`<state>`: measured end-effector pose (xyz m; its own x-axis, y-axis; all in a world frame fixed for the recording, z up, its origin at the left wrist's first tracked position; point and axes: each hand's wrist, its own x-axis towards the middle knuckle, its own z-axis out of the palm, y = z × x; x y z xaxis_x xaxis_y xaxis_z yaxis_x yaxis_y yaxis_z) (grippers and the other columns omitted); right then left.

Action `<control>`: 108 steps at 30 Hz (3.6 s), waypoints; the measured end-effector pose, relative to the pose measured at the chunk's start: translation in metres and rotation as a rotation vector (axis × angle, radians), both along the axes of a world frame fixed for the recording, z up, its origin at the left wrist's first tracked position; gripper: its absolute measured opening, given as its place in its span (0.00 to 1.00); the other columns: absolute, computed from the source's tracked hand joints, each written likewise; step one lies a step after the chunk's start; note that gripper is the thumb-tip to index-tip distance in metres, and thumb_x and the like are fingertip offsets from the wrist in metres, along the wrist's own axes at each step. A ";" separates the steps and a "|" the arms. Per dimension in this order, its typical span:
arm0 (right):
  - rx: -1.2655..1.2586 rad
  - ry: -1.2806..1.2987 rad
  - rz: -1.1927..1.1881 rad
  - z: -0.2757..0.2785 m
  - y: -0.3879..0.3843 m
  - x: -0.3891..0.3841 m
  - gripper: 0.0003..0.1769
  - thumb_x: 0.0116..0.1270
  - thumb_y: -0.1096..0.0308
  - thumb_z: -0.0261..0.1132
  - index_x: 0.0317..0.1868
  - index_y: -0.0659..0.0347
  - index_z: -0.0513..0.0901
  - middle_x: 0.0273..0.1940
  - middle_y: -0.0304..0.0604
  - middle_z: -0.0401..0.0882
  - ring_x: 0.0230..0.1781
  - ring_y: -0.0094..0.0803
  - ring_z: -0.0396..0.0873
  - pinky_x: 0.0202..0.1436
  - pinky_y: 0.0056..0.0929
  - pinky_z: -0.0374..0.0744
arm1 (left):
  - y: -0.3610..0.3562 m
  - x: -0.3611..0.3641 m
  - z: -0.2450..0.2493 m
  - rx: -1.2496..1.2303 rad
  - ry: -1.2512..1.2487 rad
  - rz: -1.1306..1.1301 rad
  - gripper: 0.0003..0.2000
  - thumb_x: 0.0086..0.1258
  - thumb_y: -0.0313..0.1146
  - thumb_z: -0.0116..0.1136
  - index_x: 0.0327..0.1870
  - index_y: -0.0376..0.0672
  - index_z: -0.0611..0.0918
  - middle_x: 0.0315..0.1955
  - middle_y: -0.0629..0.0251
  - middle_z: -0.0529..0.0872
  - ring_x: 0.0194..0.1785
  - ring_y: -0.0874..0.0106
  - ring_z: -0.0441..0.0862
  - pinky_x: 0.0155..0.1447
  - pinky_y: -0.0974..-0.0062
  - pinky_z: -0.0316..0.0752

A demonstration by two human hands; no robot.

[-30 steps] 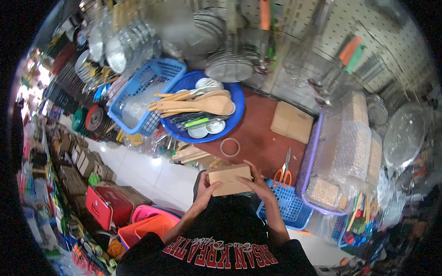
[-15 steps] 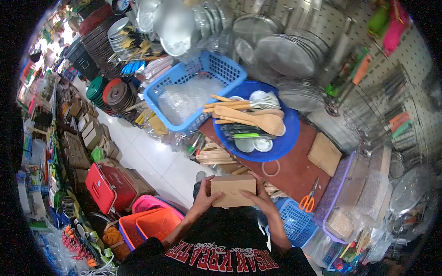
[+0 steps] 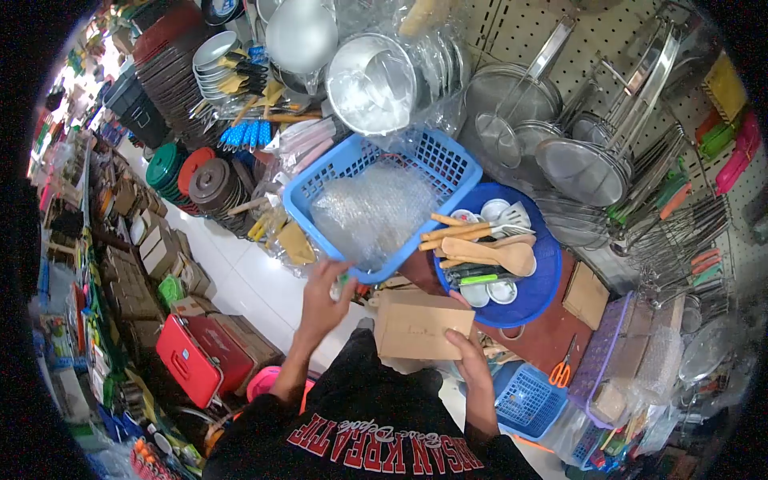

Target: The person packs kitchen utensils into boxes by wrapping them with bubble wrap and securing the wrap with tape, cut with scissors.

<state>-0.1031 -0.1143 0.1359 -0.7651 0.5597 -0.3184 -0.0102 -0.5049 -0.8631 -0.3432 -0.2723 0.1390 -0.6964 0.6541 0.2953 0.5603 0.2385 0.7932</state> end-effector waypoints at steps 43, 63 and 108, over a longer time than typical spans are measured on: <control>0.056 0.235 -0.722 0.027 -0.011 0.082 0.49 0.63 0.57 0.68 0.79 0.61 0.53 0.72 0.51 0.64 0.74 0.41 0.64 0.77 0.40 0.64 | 0.089 0.007 -0.017 0.369 -1.004 -0.720 0.21 0.58 0.19 0.49 0.55 0.28 0.79 0.56 0.52 0.83 0.59 0.64 0.80 0.64 0.69 0.72; 0.020 0.224 -1.149 -0.020 -0.007 0.325 0.38 0.71 0.53 0.62 0.76 0.55 0.62 0.70 0.48 0.70 0.70 0.42 0.71 0.71 0.44 0.72 | 0.299 0.316 -0.025 0.450 -0.490 -0.843 0.13 0.65 0.24 0.40 0.40 0.33 0.80 0.26 0.59 0.79 0.31 0.70 0.73 0.37 0.66 0.67; -0.010 -0.006 -0.827 -0.076 0.119 0.367 0.39 0.70 0.61 0.66 0.76 0.58 0.59 0.67 0.46 0.69 0.69 0.35 0.69 0.71 0.34 0.67 | 0.286 0.363 -0.155 -0.044 0.265 -0.762 0.12 0.66 0.31 0.59 0.49 0.38 0.82 0.50 0.47 0.78 0.57 0.48 0.74 0.68 0.50 0.65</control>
<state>0.2635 0.0043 0.0604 -0.1054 0.9382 -0.3296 -0.3771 -0.3444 -0.8597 0.0195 0.0134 -0.0162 0.0352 0.9358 0.3508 0.7498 -0.2568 0.6098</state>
